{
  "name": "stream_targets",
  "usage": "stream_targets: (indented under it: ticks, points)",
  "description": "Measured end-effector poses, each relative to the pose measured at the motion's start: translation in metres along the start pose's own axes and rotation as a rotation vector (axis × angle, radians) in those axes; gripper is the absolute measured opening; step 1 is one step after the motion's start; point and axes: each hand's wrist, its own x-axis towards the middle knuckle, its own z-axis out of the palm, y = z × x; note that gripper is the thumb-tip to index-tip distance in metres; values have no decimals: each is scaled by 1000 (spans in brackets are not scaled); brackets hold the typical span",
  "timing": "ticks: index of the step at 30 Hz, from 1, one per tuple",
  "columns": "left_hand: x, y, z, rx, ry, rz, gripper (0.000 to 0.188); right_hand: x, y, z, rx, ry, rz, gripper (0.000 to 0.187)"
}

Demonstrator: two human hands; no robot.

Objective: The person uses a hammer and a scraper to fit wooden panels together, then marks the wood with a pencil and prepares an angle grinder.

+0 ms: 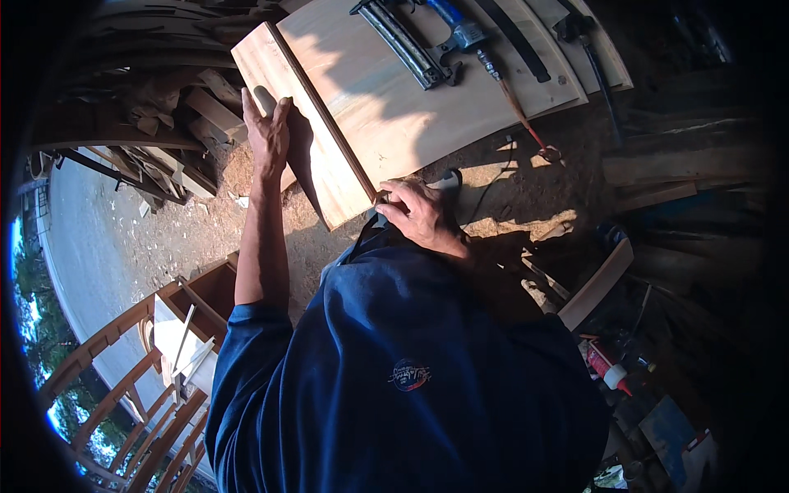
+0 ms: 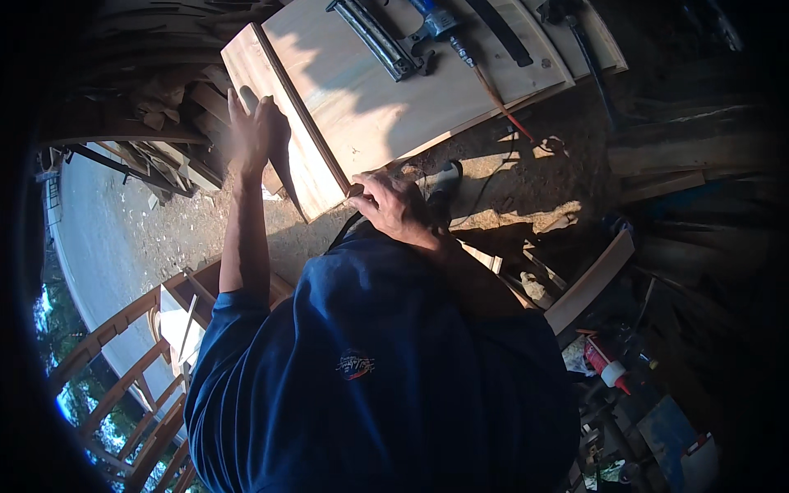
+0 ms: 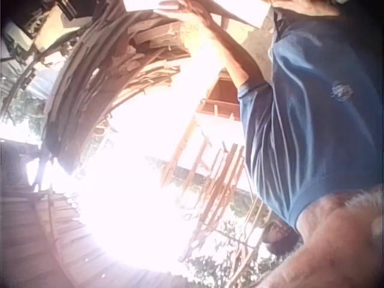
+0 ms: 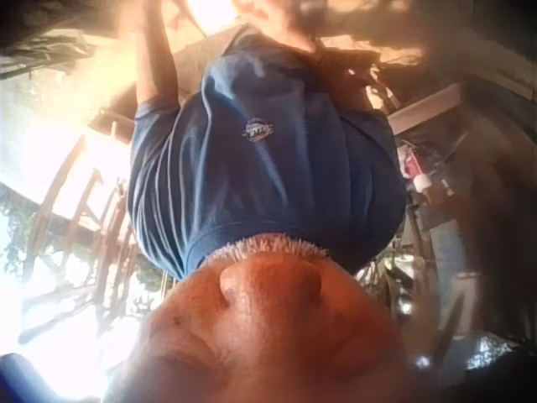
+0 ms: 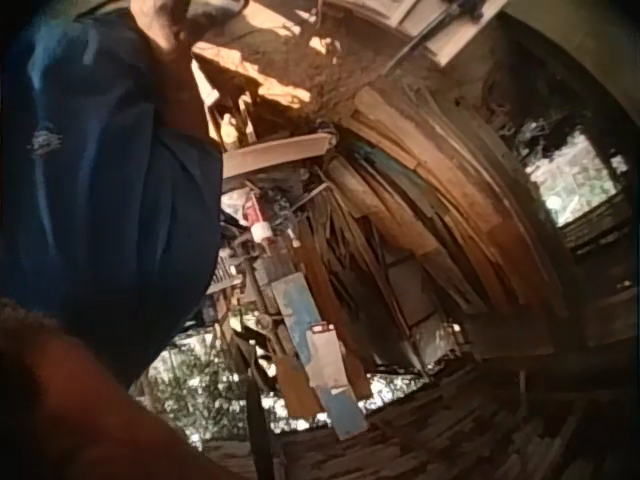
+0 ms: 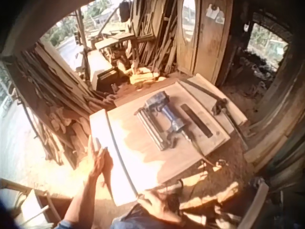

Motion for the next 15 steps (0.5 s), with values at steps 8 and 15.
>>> stream_targets:
  ticks: [8,15]
  points:
    - [-5,59,-1,623,-179,-71,98,-22,10,16,34,144,-26,38]
    - [0,68,24,713,-173,-148,113,-37,44,42,69,180,-62,42]
